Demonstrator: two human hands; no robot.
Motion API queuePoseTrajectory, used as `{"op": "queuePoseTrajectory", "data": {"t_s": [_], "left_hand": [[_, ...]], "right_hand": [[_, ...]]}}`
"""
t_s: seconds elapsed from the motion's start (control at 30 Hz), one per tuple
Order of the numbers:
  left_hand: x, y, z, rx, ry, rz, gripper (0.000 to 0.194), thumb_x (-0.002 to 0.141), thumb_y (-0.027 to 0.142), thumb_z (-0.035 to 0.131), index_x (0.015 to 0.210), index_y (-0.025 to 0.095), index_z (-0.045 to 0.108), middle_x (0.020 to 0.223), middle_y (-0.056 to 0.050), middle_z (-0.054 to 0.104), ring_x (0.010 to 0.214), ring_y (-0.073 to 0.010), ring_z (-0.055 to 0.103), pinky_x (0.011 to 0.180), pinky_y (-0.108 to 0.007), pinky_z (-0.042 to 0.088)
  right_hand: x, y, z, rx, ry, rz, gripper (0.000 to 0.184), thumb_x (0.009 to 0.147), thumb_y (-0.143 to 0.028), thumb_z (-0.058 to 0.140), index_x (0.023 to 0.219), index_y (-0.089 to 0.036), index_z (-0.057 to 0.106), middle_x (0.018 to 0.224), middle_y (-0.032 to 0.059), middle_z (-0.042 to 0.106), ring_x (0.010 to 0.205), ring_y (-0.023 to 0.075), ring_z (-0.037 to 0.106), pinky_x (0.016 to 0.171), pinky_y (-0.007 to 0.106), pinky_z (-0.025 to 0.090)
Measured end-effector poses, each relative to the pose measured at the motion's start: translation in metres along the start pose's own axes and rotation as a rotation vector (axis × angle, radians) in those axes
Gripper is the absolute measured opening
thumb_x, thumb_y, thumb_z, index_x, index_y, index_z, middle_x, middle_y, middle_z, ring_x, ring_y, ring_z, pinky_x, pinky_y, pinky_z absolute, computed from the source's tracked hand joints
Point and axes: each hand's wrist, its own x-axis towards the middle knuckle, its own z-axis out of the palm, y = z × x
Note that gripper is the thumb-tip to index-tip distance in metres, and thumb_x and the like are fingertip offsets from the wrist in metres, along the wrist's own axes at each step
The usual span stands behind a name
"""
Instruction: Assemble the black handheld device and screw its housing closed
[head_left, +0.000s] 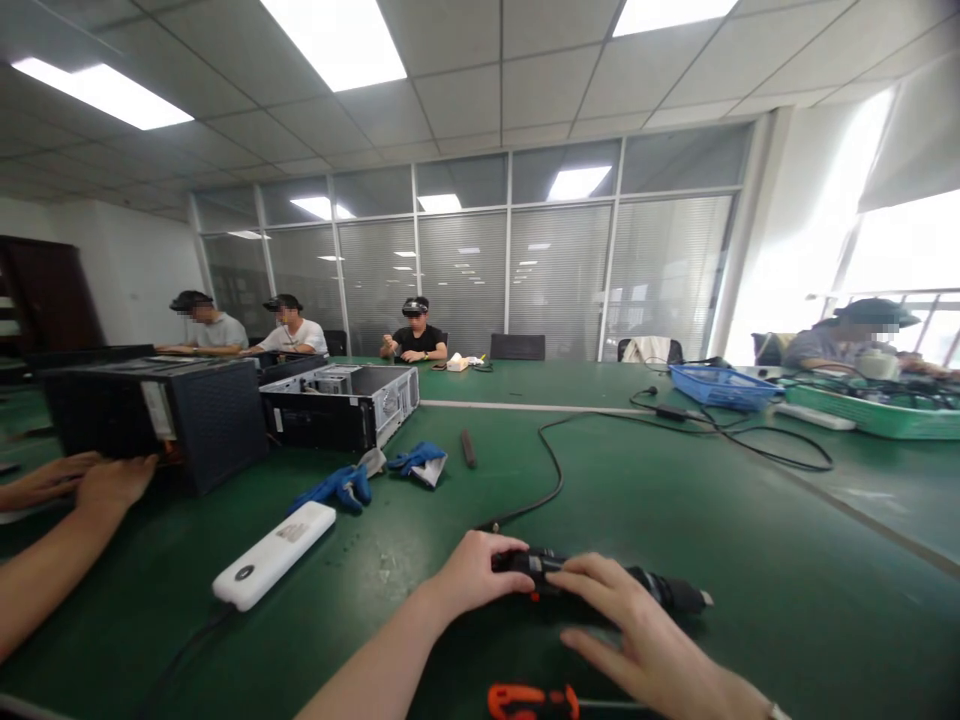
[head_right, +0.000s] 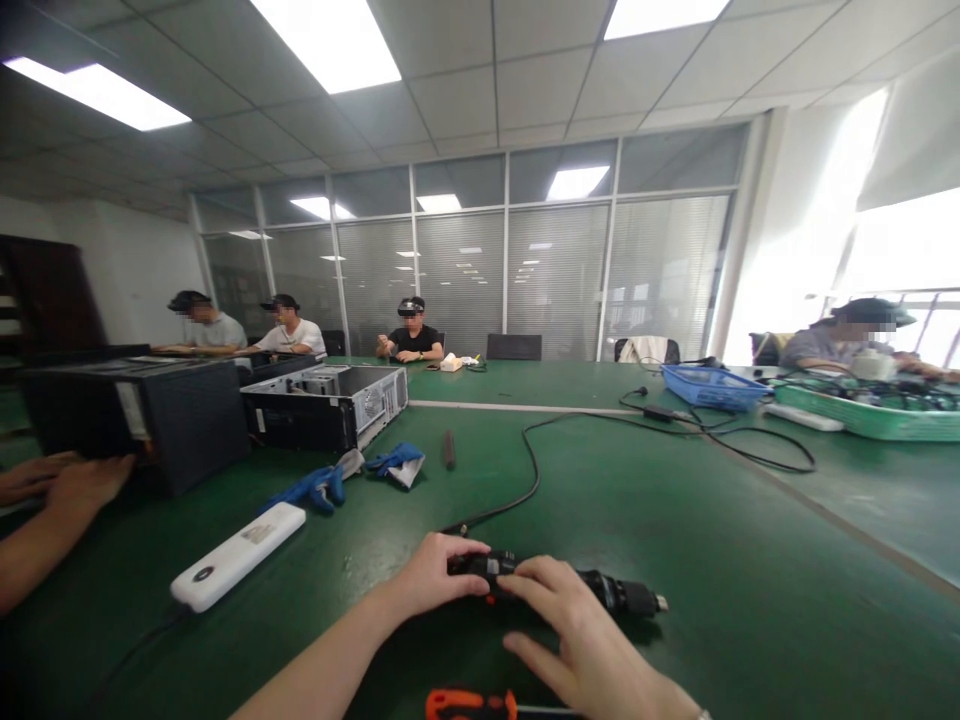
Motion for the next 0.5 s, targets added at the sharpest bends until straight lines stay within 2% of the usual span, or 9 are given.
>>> {"op": "queuePoseTrajectory", "data": {"t_s": [0.1,0.2,0.33,0.5], "left_hand": [[-0.001,0.003,-0.001,0.009,0.001,0.026,0.043,0.074,0.035,0.074,0.115,0.021,0.069,0.104,-0.004,0.073,0.091,-0.0217,0.066,0.082,-0.026,0.046],[-0.001,0.004,-0.002,0.021,-0.004,0.04,0.041,0.075,0.035,0.074,0.114,0.022,0.069,0.103,-0.003,0.073,0.091,-0.0217,0.067,0.08,-0.025,0.047],[-0.001,0.004,-0.002,0.06,0.0,0.042,0.043,0.077,0.036,0.072,0.118,0.023,0.067,0.11,-0.004,0.072,0.099,-0.0223,0.066,0.086,-0.027,0.046],[0.0,0.004,-0.002,0.163,0.058,0.032,0.053,0.078,0.037,0.071,0.128,0.024,0.06,0.124,-0.006,0.065,0.112,-0.0246,0.06,0.1,-0.033,0.042]], "right_hand": [[-0.009,0.043,-0.004,-0.117,0.055,0.05,0.043,0.084,-0.035,0.065,0.126,-0.031,0.059,0.118,0.0101,0.063,0.106,0.0264,0.062,0.089,0.04,0.055],[-0.02,0.073,-0.007,-0.176,-0.022,0.073,0.042,0.087,-0.038,0.06,0.129,-0.033,0.056,0.122,0.0096,0.062,0.107,0.0264,0.062,0.091,0.041,0.053],[-0.027,0.08,-0.007,-0.137,-0.143,0.166,0.04,0.094,-0.041,0.05,0.133,-0.034,0.052,0.118,0.0076,0.063,0.101,0.0236,0.064,0.089,0.037,0.052],[-0.023,0.081,-0.015,-0.09,-0.158,0.242,0.04,0.093,-0.043,0.049,0.13,-0.031,0.055,0.114,0.0059,0.064,0.098,0.0227,0.063,0.089,0.034,0.049]]}}
